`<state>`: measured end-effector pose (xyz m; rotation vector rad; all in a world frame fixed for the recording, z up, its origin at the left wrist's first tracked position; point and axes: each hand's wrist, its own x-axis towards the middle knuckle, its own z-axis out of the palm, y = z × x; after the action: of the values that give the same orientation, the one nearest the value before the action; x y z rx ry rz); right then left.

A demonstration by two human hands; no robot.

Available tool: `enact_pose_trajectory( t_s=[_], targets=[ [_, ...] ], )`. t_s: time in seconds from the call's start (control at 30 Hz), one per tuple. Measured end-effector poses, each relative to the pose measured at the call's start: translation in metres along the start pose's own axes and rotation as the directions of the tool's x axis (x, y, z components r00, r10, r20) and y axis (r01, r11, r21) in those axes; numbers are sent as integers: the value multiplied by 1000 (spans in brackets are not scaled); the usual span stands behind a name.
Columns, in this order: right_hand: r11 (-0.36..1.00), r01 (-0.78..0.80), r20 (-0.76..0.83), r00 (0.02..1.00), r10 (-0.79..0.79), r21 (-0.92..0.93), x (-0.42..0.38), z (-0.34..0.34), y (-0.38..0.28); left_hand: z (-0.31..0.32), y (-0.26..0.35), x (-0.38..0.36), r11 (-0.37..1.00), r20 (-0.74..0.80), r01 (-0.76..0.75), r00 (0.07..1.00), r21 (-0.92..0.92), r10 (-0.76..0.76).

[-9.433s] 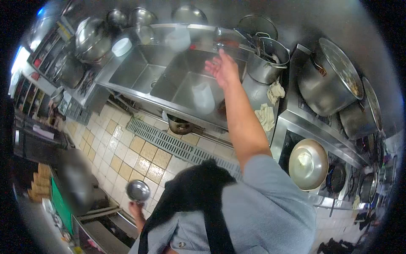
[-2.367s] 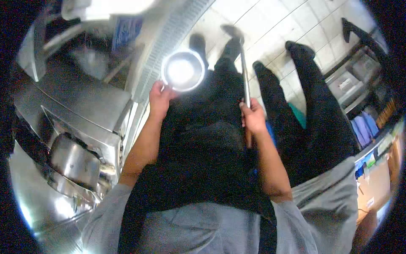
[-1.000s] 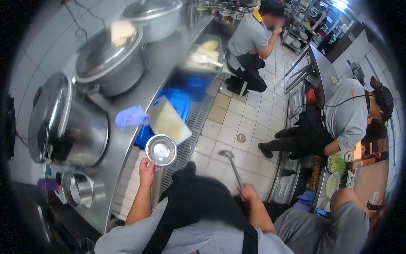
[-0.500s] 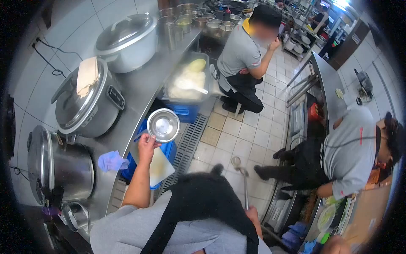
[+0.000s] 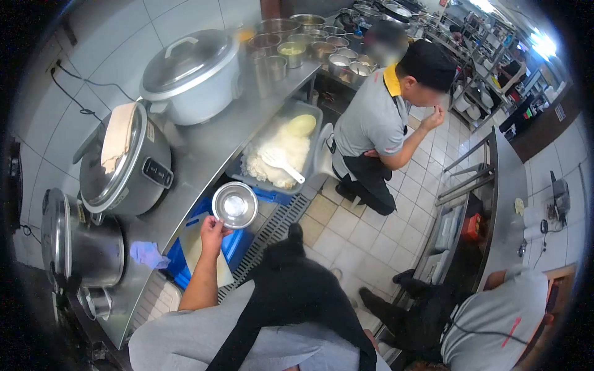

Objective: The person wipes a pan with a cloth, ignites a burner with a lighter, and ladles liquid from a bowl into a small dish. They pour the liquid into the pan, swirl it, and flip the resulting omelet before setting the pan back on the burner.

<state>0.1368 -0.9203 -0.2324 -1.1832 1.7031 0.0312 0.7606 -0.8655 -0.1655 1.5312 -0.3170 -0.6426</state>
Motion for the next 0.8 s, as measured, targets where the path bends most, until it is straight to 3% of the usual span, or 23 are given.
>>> enact_pose_trajectory(
  t_s=[0.13, 0.27, 0.33, 0.37, 0.43, 0.53, 0.6, 0.67, 0.8],
  targets=[
    [999, 47, 27, 999, -48, 16, 25, -22, -15, 36, 25, 62, 998, -27, -55, 998, -8, 54],
    [970, 80, 130, 985, -112, 231, 55, -56, -28, 78, 58, 127, 996, -68, -47, 997, -70, 42],
    [991, 131, 131, 983, -131, 10, -52, -81, -230, 91, 64, 162, 998, -65, -54, 997, -23, 52],
    [992, 125, 139, 982, -125, 5, -70, -86, -272, 93, 63, 174, 998, -59, -57, 997, 25, 59],
    [946, 240, 87, 961, -264, 217, -81, -93, -330, 96, 51, 201, 997, -88, -67, 994, 47, 71],
    [920, 215, 123, 956, -267, 328, -74, -102, -388, 107, 60, 210, 997, -127, -52, 990, 65, 59],
    [887, 250, 130, 938, -321, 388, -50, -101, -413, 116, 69, 201, 995, -122, -44, 992, -84, 33],
    [730, 442, 95, 820, -565, 521, -24, -99, -451, 122, 75, 190, 996, -148, -27, 989, -89, 14],
    [634, 581, 106, 689, -717, 510, 28, -90, -554, 126, 68, 174, 987, -186, -40, 982, -155, 11]
  ],
)
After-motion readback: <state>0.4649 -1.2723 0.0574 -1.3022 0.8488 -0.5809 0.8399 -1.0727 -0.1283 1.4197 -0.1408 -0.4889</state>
